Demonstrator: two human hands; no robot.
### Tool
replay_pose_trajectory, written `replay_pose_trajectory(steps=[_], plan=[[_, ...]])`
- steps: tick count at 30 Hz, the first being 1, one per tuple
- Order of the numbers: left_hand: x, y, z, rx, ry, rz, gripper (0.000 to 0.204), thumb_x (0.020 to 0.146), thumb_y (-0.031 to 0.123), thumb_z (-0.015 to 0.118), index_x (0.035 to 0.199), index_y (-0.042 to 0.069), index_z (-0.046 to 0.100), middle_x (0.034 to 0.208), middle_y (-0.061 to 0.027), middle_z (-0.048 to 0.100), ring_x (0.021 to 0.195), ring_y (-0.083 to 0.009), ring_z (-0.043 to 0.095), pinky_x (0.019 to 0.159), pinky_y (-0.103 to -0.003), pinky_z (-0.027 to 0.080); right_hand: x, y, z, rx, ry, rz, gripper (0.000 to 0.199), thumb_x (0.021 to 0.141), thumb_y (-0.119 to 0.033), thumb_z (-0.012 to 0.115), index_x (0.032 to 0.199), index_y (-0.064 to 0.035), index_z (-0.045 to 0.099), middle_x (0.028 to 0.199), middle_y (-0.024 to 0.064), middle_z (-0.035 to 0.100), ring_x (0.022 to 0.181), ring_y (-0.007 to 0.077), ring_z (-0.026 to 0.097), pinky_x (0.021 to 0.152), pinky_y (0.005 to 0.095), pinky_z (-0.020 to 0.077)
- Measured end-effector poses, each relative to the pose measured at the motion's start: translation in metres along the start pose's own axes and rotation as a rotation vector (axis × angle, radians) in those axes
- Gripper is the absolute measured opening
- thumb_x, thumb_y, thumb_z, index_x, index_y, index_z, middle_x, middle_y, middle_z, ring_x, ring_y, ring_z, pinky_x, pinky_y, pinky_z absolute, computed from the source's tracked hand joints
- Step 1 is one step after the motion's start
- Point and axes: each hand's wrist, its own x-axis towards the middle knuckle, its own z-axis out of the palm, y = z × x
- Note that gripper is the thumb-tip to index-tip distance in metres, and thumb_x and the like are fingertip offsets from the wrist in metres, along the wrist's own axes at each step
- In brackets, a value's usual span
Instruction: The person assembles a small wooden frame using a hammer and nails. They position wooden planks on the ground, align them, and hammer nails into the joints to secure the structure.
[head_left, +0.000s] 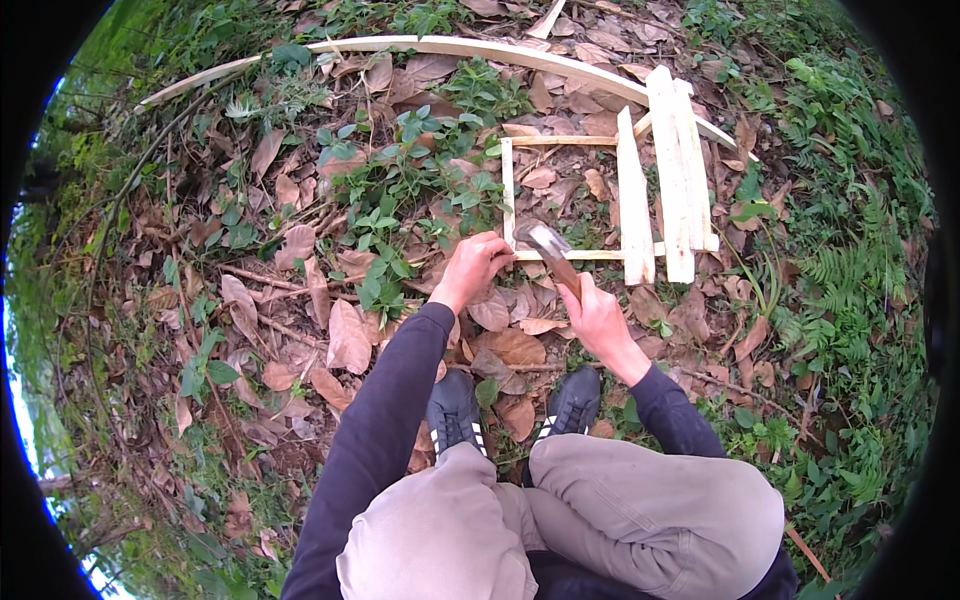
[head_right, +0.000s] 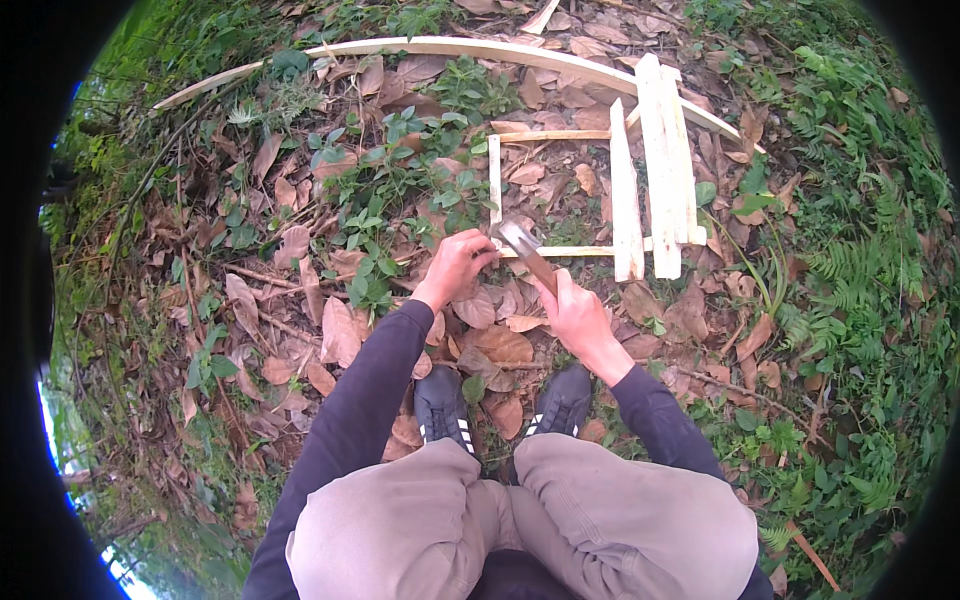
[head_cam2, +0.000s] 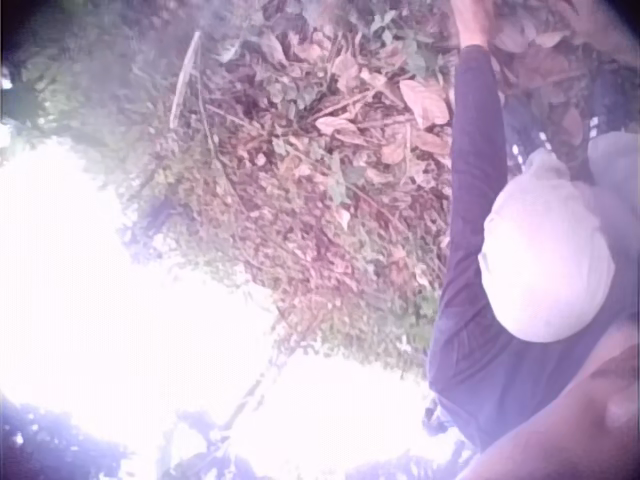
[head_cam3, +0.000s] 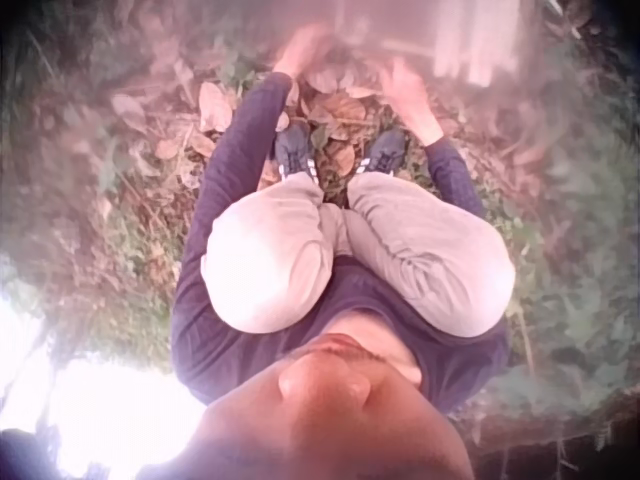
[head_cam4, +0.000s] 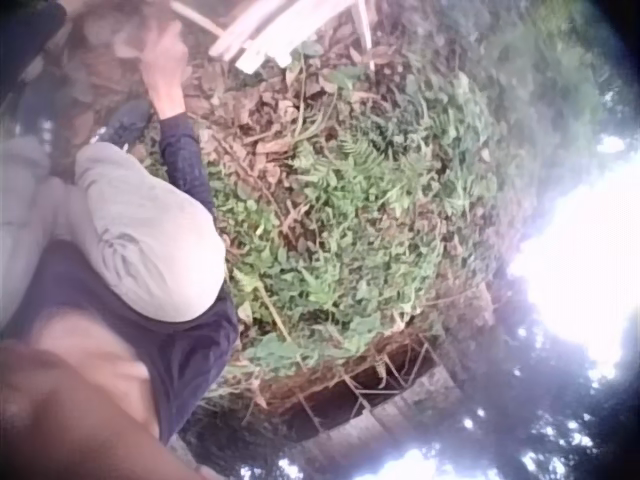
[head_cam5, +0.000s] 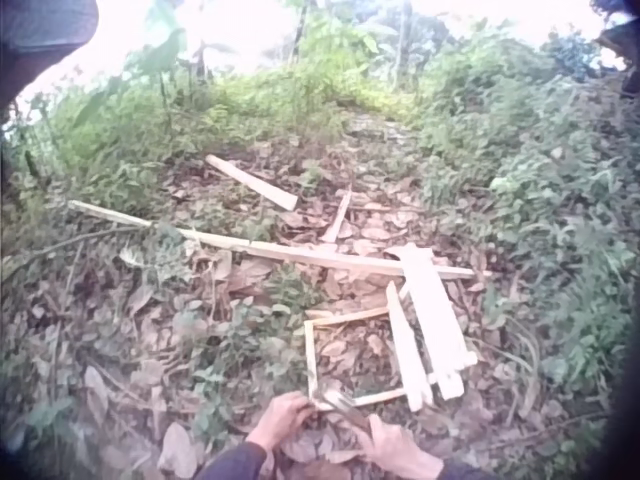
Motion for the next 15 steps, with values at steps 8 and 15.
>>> replay_pose_trajectory(steps=[8,15], plan=[[-0.003,-0.004,-0.001,0.006,-0.023,-0.023,0.012,0.084,0.009,0.080,0.090,0.002,0.072,0.086,-0.0127,0.068,0.082,-0.0342,0.068,0.073,-0.042,0.054,-0.001,0.012,0.003,-0.084,-0.079,0.016,0.028,0.106,-0.024,0.059,0.104,0.0022,0.050,0.074,0.0284,0.065,0.069,0.0473,0.068,0.055,0.0516,0.0525],[-0.004,-0.004,0.002,0.034,-0.020,0.002,0.013,0.084,0.009,0.080,0.091,0.002,0.072,0.087,-0.0128,0.068,0.082,-0.0334,0.069,0.073,-0.042,0.055,0.001,0.011,0.007,-0.090,-0.172,0.056,0.026,0.105,-0.020,0.060,0.106,0.0034,0.051,0.074,0.0279,0.065,0.068,0.0471,0.067,0.054,0.0510,0.0515]])
